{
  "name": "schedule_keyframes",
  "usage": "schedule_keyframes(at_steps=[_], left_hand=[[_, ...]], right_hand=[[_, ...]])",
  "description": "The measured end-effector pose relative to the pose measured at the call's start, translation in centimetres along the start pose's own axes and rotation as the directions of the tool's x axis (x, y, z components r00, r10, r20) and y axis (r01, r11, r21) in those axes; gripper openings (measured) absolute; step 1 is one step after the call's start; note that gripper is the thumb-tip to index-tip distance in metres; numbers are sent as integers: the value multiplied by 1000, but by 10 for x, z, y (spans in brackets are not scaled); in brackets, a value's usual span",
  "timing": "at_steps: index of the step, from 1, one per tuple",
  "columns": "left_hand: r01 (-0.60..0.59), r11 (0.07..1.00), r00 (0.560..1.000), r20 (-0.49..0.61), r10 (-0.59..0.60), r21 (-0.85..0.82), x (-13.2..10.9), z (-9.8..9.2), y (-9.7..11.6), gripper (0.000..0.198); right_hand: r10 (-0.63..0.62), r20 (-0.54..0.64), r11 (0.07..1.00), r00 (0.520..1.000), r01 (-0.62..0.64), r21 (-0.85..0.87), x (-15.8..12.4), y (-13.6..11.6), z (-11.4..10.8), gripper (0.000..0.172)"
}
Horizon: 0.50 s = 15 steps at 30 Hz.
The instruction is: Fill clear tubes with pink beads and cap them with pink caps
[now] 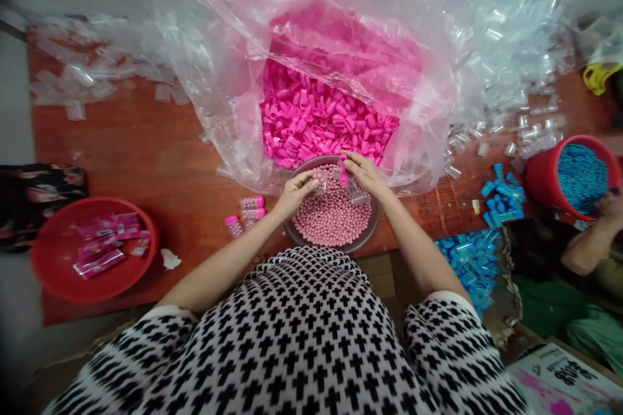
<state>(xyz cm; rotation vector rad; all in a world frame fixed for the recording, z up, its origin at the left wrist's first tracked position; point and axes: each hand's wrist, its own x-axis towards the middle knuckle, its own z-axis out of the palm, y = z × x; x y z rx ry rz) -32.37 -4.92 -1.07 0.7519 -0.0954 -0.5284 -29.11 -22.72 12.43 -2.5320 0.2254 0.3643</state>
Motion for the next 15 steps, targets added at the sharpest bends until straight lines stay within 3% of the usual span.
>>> schedule_keyframes(at_steps=[2, 5, 7, 8, 12, 15], left_hand=[[-83, 953, 997, 31, 77, 293, -2, -6, -3, 36], [-125, 657, 990, 138, 33, 744, -2, -11, -14, 22], [-121, 492, 986, 162, -41, 862, 2, -5, -28, 17], [-120, 460, 984, 166, -59, 880, 5, 0, -35, 16], [-163, 501, 975, 216, -48, 850, 18, 25, -54, 14], [-208, 558, 968, 249, 3, 803, 20, 28, -52, 17]], right_hand=[[-3, 14, 1000, 1000, 3, -19, -10, 2, 3, 42], [12, -30, 1000, 999, -13, -22, -20, 11, 5, 39], [41, -45, 999, 998, -40, 34, -27, 18, 7, 39], [60, -48, 997, 997, -57, 59, -31, 22, 8, 39], [109, -115, 992, 987, -100, 80, -48, 34, 5, 39], [116, -173, 988, 978, -96, 118, -59, 39, -3, 42]])
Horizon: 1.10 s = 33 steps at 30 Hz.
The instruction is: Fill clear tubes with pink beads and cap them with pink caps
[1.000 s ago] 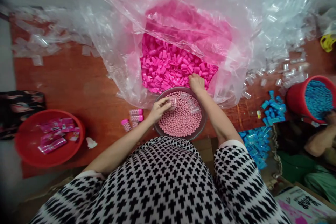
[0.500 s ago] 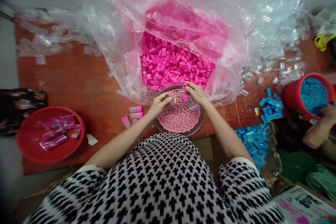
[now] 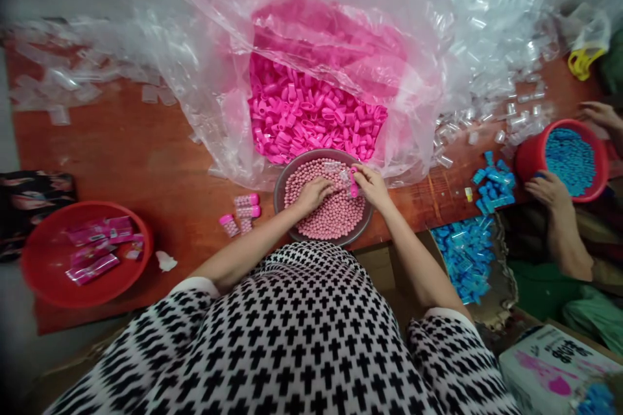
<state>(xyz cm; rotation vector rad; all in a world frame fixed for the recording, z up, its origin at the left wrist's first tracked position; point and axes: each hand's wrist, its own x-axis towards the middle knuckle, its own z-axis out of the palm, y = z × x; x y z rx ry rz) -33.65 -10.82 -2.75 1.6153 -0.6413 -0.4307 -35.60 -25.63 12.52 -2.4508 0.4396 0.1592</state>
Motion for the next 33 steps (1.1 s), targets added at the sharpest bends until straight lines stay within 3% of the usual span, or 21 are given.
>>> schedule_keyframes(at_steps=[3, 7, 11, 16, 21, 23, 26, 33], left_hand=[[-72, 961, 995, -82, 52, -269, -9, -12, -4, 22], [-40, 739, 996, -87, -25, -673, -22, -23, -5, 34], [-11, 655, 995, -72, -66, -755, -27, -28, 5, 42], [-13, 616, 992, -89, -94, -787, -34, -33, 16, 46], [77, 493, 989, 3, -149, -866, -44, -32, 24, 61], [60, 521, 990, -15, -140, -851, -47, -31, 26, 61], [-7, 638, 990, -96, -104, -770, -49, -32, 28, 54], [-118, 757, 965, -254, -65, -642, -52, -41, 33, 43]], right_hand=[[37, 62, 990, 997, -45, 134, -6, -1, -6, 47], [62, 220, 962, 973, -117, 246, -8, -11, 7, 48], [4, 222, 962, 975, -64, 267, -11, -26, 26, 47], [-167, 102, 986, 981, 169, -5, -22, -41, 32, 35], [-238, 191, 962, 952, 258, -89, -30, -46, 28, 33], [-238, 183, 960, 954, 259, -103, -31, -48, 26, 33], [-314, 108, 932, 943, 328, -153, -32, -54, 25, 33], [-529, 291, 744, 797, 601, -293, -35, -58, 29, 33]])
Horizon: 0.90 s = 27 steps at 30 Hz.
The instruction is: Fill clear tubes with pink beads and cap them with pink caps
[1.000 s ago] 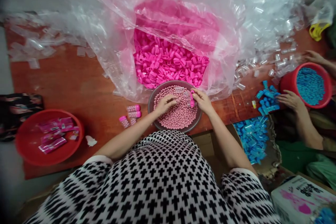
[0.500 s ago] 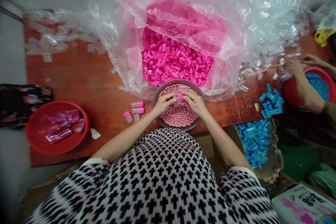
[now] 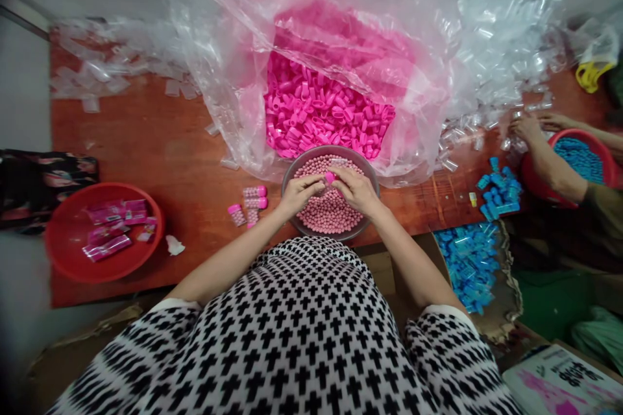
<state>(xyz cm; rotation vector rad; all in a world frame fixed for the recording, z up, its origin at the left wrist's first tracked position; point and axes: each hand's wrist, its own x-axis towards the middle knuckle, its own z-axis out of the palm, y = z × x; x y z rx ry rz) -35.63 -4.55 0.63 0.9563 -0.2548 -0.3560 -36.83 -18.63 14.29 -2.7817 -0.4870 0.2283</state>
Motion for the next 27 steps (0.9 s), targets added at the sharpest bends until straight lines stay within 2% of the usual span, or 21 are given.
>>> schedule_keyframes(at_steps=[5, 8, 14, 16, 20, 23, 27], left_hand=[[-64, 995, 998, 29, 62, 81, 0, -8, 2, 35], [-106, 976, 994, 59, 97, 190, -1, -8, 3, 29], [-183, 893, 980, 147, 133, 411, -1, -7, 10, 23], [-157, 903, 981, 165, 97, 400, 0, -10, 13, 22], [-55, 969, 975, 220, 1, 239, 0, -18, 17, 28], [-123, 943, 979, 191, 65, 310, -8, -21, 23, 27], [-189, 885, 980, 142, 141, 425, -22, -15, 33, 24]], right_hand=[[-91, 21, 989, 996, 93, -112, -8, 2, 8, 31], [-135, 37, 973, 990, 140, -182, -11, 2, 11, 30], [-206, 159, 933, 966, 243, -266, -6, 4, 7, 29], [-212, 176, 926, 961, 255, -279, -5, 2, 5, 30], [-231, 133, 937, 964, 257, -236, -9, -10, 3, 35], [-224, 115, 944, 968, 245, -223, -12, -18, 4, 39], [-227, 189, 923, 955, 273, -271, -14, -21, 7, 42]])
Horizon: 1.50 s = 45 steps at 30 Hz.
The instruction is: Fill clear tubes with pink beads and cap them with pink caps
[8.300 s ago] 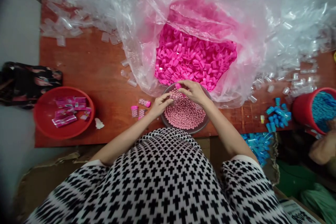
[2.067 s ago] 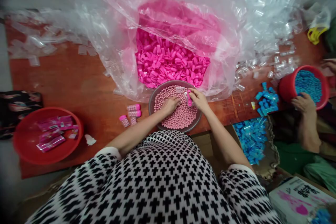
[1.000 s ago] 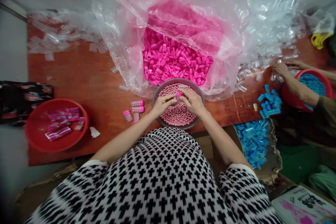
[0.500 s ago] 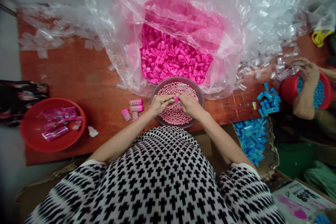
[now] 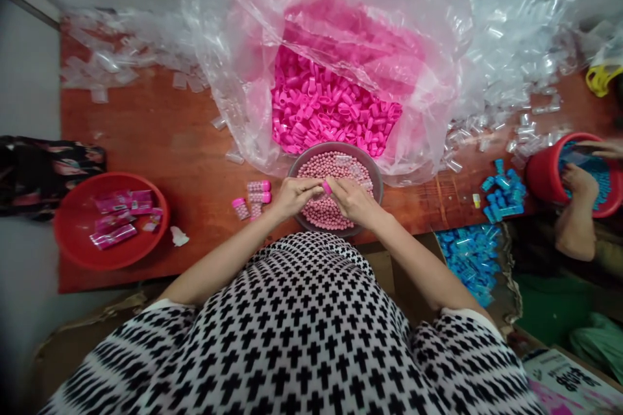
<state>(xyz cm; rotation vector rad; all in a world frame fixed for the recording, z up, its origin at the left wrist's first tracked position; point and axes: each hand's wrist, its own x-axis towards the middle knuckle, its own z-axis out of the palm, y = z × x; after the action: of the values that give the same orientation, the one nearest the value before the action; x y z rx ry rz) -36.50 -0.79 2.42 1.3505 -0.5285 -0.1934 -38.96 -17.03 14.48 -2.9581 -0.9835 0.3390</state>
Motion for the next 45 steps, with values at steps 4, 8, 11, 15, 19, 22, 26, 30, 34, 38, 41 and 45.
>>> schedule_keyframes(at_steps=[4, 8, 11, 15, 19, 22, 26, 30, 34, 38, 41, 45], left_hand=[[27, 993, 999, -30, -23, 119, -5, 2, 10, 23], [-4, 1000, 997, -75, 6, 26, -6, -2, 12, 26], [-10, 999, 993, -119, 15, 39, -7, -6, 13, 28], [9, 999, 988, -155, -1, 53, -12, -6, 11, 25], [45, 998, 984, -170, -52, -42, -17, -1, 7, 24], [40, 994, 982, -178, -58, -106, -17, 4, 6, 25], [36, 997, 983, -177, -49, -75, -13, 6, 6, 27], [82, 995, 978, -196, -71, 47, -6, 6, 7, 25], [145, 986, 979, -159, -131, 79, -1, 5, -2, 23], [163, 930, 941, -232, -247, -330, 3, 2, -16, 34], [151, 828, 910, -252, -330, -540, 5, -1, -20, 47], [144, 815, 906, -257, -337, -561, 4, -3, -17, 48]], right_hand=[[45, 14, 998, 999, -46, 48, 1, 1, -1, 41], [139, -45, 957, 989, -123, 263, 6, -1, -7, 37], [200, -89, 953, 976, -173, 250, 9, -6, -6, 35], [185, -121, 968, 975, -159, 193, 8, -11, 5, 36], [145, -108, 964, 984, -116, 238, 3, -13, 8, 37], [127, -115, 959, 985, -93, 269, 0, -14, 4, 37], [82, -105, 975, 991, -58, 216, 1, -8, 1, 39], [67, -5, 993, 998, -66, 101, 8, 5, 9, 43], [123, 109, 984, 986, -135, 114, 21, 15, 13, 41], [305, 88, 788, 948, -303, 536, 31, 13, 1, 44], [407, 167, 362, 898, -327, 873, 30, 8, -6, 58], [525, 210, 17, 825, -257, 966, 25, 4, 0, 48]])
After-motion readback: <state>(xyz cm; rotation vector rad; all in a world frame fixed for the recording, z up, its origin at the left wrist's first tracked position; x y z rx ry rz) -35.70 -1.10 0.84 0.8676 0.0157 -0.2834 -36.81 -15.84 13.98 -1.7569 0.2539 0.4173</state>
